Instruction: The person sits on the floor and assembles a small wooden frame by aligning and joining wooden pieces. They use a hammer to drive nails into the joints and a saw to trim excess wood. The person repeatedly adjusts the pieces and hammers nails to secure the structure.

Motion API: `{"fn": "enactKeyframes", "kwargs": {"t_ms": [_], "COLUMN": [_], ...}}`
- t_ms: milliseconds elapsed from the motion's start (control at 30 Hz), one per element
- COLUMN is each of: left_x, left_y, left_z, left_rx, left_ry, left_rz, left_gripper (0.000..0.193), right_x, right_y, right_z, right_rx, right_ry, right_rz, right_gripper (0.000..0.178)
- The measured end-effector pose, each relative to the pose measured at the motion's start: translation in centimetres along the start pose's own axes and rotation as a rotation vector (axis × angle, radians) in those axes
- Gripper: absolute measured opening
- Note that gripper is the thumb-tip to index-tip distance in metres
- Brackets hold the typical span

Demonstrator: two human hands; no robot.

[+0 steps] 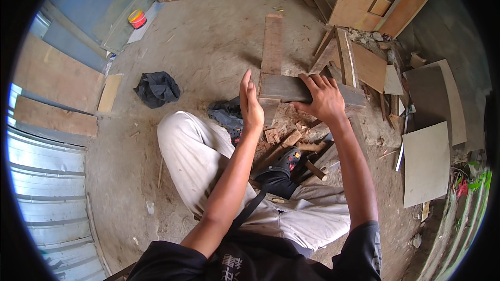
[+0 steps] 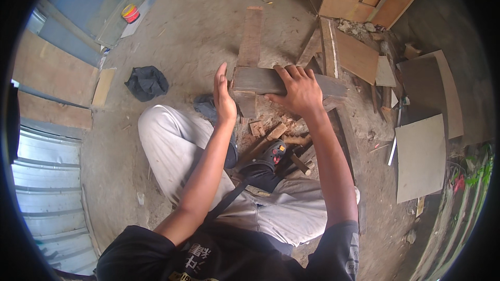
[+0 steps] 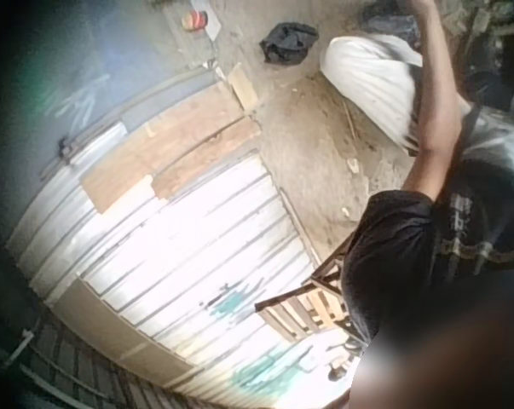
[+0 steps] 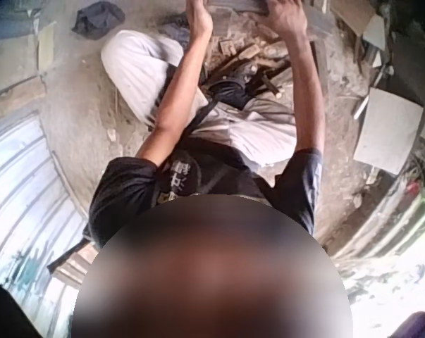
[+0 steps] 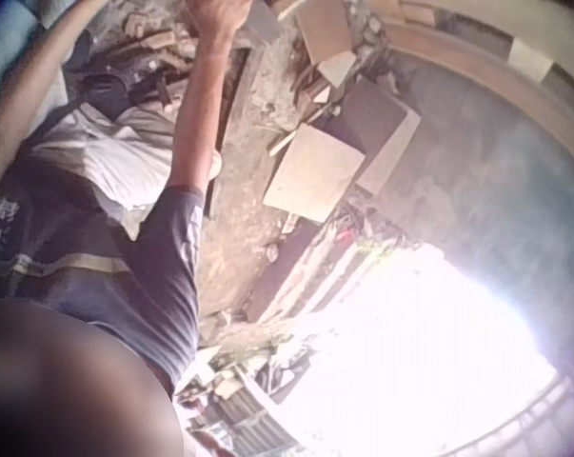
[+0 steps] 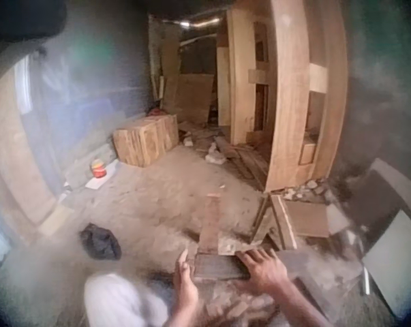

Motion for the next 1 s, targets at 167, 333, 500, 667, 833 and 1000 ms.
{"fn": "enactKeyframes", "kwargs": {"t_ms": [167, 333, 500, 667, 833, 1000], "left_x": [1.1, 1.4, -0.1, -3.5, -7.2, -11.2], "left_y": [0.0, -0.2, -0.1, 2.0, 9.3, 16.2], "left_z": [0.2, 0.8, 0.0, -1.6, -3.4, -4.7], "left_rx": [-0.052, -0.058, -0.061, -0.196, -0.254, 0.360], "left_ry": [0.071, 0.103, 0.044, -0.099, -0.204, 0.194], "left_rz": [0.066, 0.109, 0.109, 0.091, 0.212, 1.135], "left_gripper": [0.055, 0.055, 0.058, 0.055, 0.024, 0.036], "right_x": [-0.1, -0.9, -3.9, -3.0, 3.1, 8.2], "right_y": [0.2, 0.5, 0.0, -0.4, 2.8, 8.3], "right_z": [-0.2, 0.2, -2.5, -12.2, -21.4, -24.6], "right_rx": [-0.006, -0.015, 0.089, 0.347, 0.681, 0.799], "right_ry": [-0.006, -0.044, -0.440, -0.612, -0.414, -0.252], "right_rz": [-0.007, 0.026, 0.252, 0.283, 0.455, 0.704], "right_gripper": [0.089, 0.089, 0.066, 0.024, 0.016, 0.012]}}
Point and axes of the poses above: each hand's wrist, its own z-axis towards the middle knuckle, its own x-axis out of the palm, y = z × x, the point moved 5 cm from there along z, towards the middle knuckle, and after that the axes turned 15 degrees about -y, right-handed, at the moved point
